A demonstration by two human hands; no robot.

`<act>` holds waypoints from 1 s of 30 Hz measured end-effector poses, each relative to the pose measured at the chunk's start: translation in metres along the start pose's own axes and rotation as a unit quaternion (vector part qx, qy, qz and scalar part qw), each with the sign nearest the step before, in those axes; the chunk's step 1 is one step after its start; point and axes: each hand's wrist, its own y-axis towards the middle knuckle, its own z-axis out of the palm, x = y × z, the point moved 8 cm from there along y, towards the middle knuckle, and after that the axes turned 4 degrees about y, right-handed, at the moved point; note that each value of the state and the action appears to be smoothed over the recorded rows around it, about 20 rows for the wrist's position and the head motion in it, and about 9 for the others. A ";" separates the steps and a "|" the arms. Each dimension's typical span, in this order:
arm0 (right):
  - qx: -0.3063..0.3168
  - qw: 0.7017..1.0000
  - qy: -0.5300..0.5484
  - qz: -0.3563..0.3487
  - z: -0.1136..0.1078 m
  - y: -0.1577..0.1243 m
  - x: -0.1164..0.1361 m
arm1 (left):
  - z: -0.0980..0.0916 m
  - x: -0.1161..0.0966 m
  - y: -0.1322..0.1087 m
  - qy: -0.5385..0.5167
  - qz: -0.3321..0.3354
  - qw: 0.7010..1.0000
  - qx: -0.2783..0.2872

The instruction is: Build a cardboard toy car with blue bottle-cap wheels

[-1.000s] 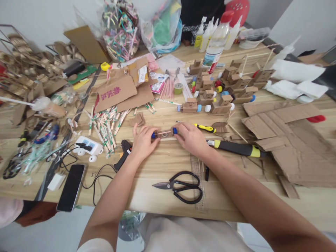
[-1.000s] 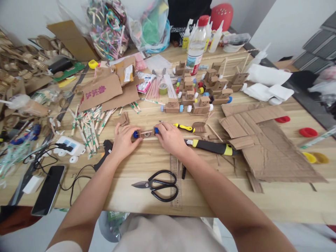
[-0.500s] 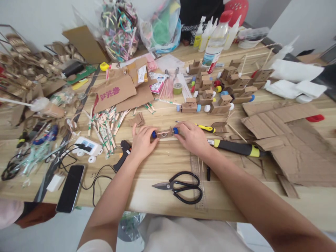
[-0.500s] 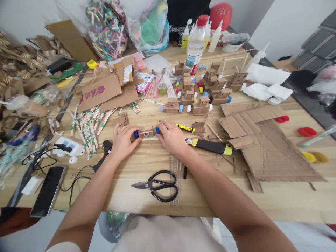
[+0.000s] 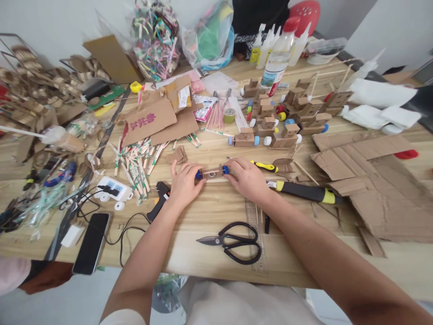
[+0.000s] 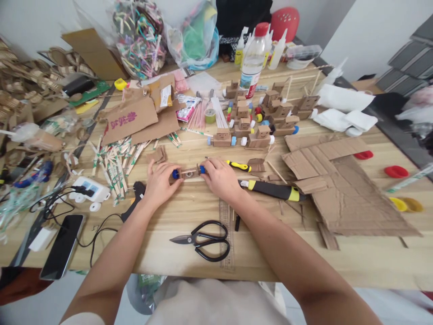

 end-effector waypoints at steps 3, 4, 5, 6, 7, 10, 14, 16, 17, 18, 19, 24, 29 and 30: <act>-0.001 1.000 0.003 -0.002 0.001 0.000 0.001 | 0.000 0.000 0.000 0.001 0.001 1.000 0.001; -0.001 1.000 0.004 -0.003 0.001 -0.001 0.001 | 0.000 0.000 0.000 0.001 0.002 1.000 0.001; -0.002 1.000 0.006 -0.003 0.000 -0.001 0.001 | 0.000 0.000 0.000 0.001 0.002 1.000 0.001; -0.003 1.000 0.007 -0.004 0.000 -0.001 0.000 | 0.000 0.000 0.000 0.000 0.001 1.000 0.001; -0.004 1.000 0.008 -0.005 -0.001 -0.002 0.000 | 0.001 0.001 -0.001 -0.001 -0.001 1.000 0.001; -0.008 1.000 0.015 -0.011 -0.002 -0.001 0.000 | 0.002 0.002 -0.001 -0.013 -0.005 1.000 0.000; -0.001 0.999 0.036 -0.034 0.001 0.002 0.003 | 0.002 0.002 0.000 -0.022 -0.001 1.000 -0.006; 0.004 0.998 0.044 -0.041 0.004 0.005 0.005 | 0.002 0.002 0.000 -0.026 -0.003 1.000 -0.003; 0.006 0.998 0.047 -0.043 0.005 0.006 0.006 | 0.002 0.003 0.001 -0.028 -0.005 1.000 -0.001; 0.007 0.998 0.048 -0.044 0.005 0.007 0.006 | 0.002 0.003 0.001 -0.030 -0.008 1.000 0.001; 0.007 0.998 0.049 -0.045 0.006 0.007 0.007 | 0.003 0.004 0.001 -0.032 -0.011 0.999 0.002; 0.006 0.997 0.052 -0.048 0.006 0.008 0.009 | 0.002 0.005 0.002 -0.040 -0.012 0.999 0.000; 0.001 0.997 0.052 -0.051 0.006 0.009 0.010 | 0.001 0.008 0.002 -0.043 -0.032 0.999 0.002; 0.001 0.997 0.052 -0.051 0.006 0.010 0.010 | 0.001 0.008 0.002 -0.043 -0.033 0.998 0.003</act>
